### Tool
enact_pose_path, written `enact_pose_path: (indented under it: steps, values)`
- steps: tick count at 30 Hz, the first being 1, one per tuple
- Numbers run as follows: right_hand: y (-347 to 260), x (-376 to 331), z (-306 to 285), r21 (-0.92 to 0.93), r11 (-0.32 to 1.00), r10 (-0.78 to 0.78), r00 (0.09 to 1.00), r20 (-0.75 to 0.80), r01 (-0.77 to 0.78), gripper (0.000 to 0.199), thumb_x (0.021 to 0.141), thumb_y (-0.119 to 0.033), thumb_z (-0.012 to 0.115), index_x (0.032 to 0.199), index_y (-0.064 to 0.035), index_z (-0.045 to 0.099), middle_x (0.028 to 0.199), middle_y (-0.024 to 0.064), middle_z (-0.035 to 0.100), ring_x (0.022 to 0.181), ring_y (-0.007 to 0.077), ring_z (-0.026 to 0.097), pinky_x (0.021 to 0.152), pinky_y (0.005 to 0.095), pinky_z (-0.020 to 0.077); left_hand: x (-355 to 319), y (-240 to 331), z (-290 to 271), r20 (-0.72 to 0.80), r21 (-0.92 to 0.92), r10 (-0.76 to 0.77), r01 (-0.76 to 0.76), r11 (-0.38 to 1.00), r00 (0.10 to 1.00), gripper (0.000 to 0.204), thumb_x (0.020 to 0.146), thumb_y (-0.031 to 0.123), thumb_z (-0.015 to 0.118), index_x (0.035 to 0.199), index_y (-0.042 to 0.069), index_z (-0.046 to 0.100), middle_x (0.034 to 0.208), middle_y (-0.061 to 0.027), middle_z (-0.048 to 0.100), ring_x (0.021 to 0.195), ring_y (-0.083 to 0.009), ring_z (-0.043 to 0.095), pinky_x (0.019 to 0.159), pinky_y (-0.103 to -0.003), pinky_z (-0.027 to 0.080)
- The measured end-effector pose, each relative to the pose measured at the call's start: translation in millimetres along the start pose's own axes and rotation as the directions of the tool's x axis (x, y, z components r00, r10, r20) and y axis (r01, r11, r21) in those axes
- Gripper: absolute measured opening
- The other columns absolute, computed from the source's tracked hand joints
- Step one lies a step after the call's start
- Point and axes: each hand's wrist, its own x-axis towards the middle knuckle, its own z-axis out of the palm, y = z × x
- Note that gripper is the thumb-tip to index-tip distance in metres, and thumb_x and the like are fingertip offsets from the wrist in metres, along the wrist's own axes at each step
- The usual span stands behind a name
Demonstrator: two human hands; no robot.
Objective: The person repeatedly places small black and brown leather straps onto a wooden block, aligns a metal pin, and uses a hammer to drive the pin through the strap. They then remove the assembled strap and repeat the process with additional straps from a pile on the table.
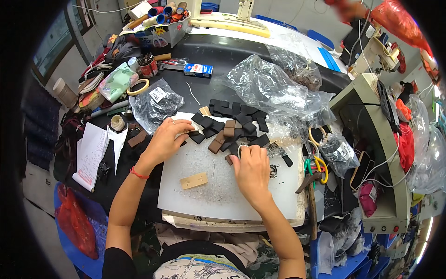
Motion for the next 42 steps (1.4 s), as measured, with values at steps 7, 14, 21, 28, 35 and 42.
enact_pose_path:
  steps: [7, 14, 21, 28, 35, 42]
  values:
    - [8.7, -1.9, -9.1, 0.337, 0.921, 0.159, 0.978, 0.135, -0.196, 0.036, 0.081, -0.004, 0.071, 0.115, -0.0029, 0.058, 0.082, 0.0090, 0.056, 0.079, 0.0240, 0.054, 0.073, 0.0370, 0.0450, -8.9, 8.7, -16.9, -0.082, 0.022, 0.012, -0.010, 1.000, 0.997, 0.019, 0.079, 0.010, 0.073, 0.095, 0.004, 0.064, 0.091, -0.0077, 0.065, 0.089, -0.0297, 0.057, 0.080, -0.038, 0.047]
    - [15.4, -17.6, -43.1, 0.439, 0.884, 0.129, 0.987, 0.099, -0.159, 0.024, 0.084, -0.002, 0.069, 0.108, -0.0039, 0.068, 0.083, 0.0096, 0.063, 0.068, 0.0162, 0.059, 0.060, 0.0275, 0.0464, -65.8, 89.0, -15.5, 0.030, -0.178, 0.077, -0.070, 0.981, 0.997, 0.026, 0.071, 0.006, 0.075, 0.095, 0.006, 0.064, 0.096, -0.0082, 0.067, 0.085, -0.0272, 0.060, 0.074, -0.035, 0.049]
    - [-7.0, -37.9, -71.9, 0.601, 0.629, 0.122, 0.826, 0.551, -0.493, 0.017, 0.088, -0.005, 0.069, 0.104, -0.0012, 0.069, 0.084, 0.0085, 0.070, 0.072, 0.0130, 0.066, 0.065, 0.0257, 0.0511, -113.3, 107.3, 15.0, 0.033, -0.255, 0.045, -0.035, 0.966, 0.998, 0.061, 0.070, 0.009, 0.079, 0.126, 0.002, 0.058, 0.105, -0.0115, 0.068, 0.081, -0.0287, 0.060, 0.075, -0.036, 0.049]
    - [-20.5, -53.6, -52.7, 0.497, 0.652, 0.149, 0.739, 0.657, -0.573, 0.012, 0.088, -0.009, 0.070, 0.094, 0.0003, 0.067, 0.080, 0.0083, 0.070, 0.068, 0.0132, 0.067, 0.061, 0.0261, 0.0522, -121.4, 106.4, 17.4, 0.018, -0.317, 0.035, -0.027, 0.948, 0.999, 0.073, 0.070, 0.005, 0.076, 0.139, 0.002, 0.049, 0.103, -0.0106, 0.068, 0.082, -0.0268, 0.058, 0.073, -0.036, 0.050]
    - [-26.0, -63.4, -43.4, 0.522, 0.796, 0.038, 0.887, 0.460, -0.305, 0.007, 0.087, -0.004, 0.069, 0.091, 0.0012, 0.068, 0.076, 0.0054, 0.068, 0.063, 0.0096, 0.063, 0.056, 0.0235, 0.0485, -120.8, 103.1, 19.3, 0.022, -0.301, 0.065, -0.055, 0.952, 0.998, 0.039, 0.072, 0.001, 0.074, 0.110, 0.005, 0.066, 0.108, -0.0070, 0.068, 0.076, -0.0237, 0.057, 0.070, -0.033, 0.050]
    - [13.1, -52.1, -74.9, 0.232, 0.927, 0.271, 0.953, 0.134, -0.296, 0.012, 0.086, -0.002, 0.066, 0.098, -0.0023, 0.067, 0.093, 0.0128, 0.068, 0.074, 0.0278, 0.065, 0.066, 0.0337, 0.0518, -120.8, 105.6, 18.0, 0.041, -0.227, 0.081, -0.070, 0.971, 0.996, 0.017, 0.076, 0.006, 0.072, 0.093, 0.005, 0.069, 0.110, -0.0042, 0.066, 0.077, -0.0221, 0.057, 0.070, -0.032, 0.051]
